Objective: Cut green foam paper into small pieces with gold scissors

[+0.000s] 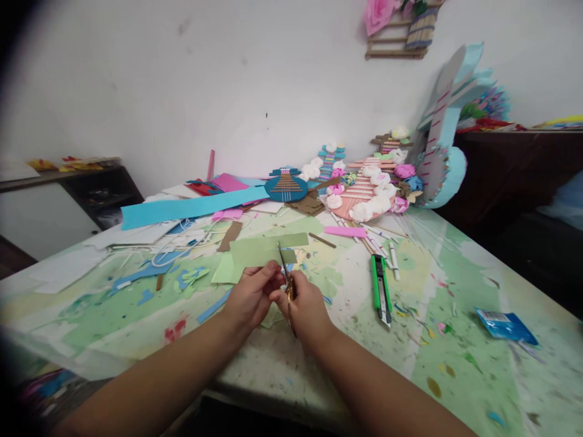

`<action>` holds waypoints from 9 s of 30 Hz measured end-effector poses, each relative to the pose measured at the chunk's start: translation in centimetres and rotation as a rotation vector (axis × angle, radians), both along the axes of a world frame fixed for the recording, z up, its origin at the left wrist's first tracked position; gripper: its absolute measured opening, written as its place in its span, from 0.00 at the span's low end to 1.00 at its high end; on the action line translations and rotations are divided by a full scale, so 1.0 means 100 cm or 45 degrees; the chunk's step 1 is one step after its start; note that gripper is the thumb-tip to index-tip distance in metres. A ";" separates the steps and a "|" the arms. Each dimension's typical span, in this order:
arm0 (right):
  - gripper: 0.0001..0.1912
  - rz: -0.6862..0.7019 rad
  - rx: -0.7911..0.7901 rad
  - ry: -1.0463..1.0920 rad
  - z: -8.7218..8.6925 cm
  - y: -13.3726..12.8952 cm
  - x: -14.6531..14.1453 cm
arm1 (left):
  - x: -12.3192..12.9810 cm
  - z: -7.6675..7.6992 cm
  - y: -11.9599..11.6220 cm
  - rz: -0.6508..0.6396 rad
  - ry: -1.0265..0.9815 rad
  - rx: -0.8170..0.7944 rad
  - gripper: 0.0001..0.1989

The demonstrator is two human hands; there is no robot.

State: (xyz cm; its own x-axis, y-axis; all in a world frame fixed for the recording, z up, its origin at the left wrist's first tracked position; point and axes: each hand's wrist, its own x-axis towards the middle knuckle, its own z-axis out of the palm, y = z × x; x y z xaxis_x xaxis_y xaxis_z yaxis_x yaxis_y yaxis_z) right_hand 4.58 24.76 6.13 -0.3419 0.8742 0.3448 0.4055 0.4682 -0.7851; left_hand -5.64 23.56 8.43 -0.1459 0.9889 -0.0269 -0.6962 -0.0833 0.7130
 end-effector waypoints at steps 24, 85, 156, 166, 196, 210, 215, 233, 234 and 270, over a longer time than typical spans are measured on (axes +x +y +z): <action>0.12 -0.112 0.116 -0.229 0.005 0.000 0.003 | -0.005 0.004 0.000 0.018 -0.034 -0.094 0.15; 0.16 -0.099 0.104 -0.268 0.009 0.016 0.012 | -0.019 0.012 0.003 0.244 0.266 -0.002 0.09; 0.15 -0.072 0.212 -0.321 0.011 0.014 0.017 | -0.026 0.012 0.004 0.227 0.212 0.042 0.08; 0.15 0.010 0.162 -0.313 0.015 0.015 0.021 | -0.026 0.012 0.004 0.208 0.209 0.044 0.08; 0.14 0.021 0.159 -0.386 0.016 0.014 0.018 | -0.018 0.006 0.002 0.212 0.298 0.099 0.07; 0.14 -0.043 0.243 -0.524 0.013 0.014 0.017 | -0.018 0.005 0.001 0.250 0.399 0.157 0.06; 0.14 -0.063 0.252 -0.507 0.014 0.013 0.017 | -0.019 0.006 0.000 0.256 0.424 0.186 0.06; 0.18 -0.219 0.330 -0.683 0.005 0.026 0.019 | -0.020 0.002 0.005 0.163 0.465 0.172 0.07; 0.17 -0.219 0.335 -0.664 0.005 0.025 0.019 | -0.020 0.002 0.006 0.168 0.458 0.157 0.07; 0.26 -0.607 0.572 -0.949 0.002 0.030 0.022 | -0.014 -0.005 0.015 0.133 0.335 -0.031 0.14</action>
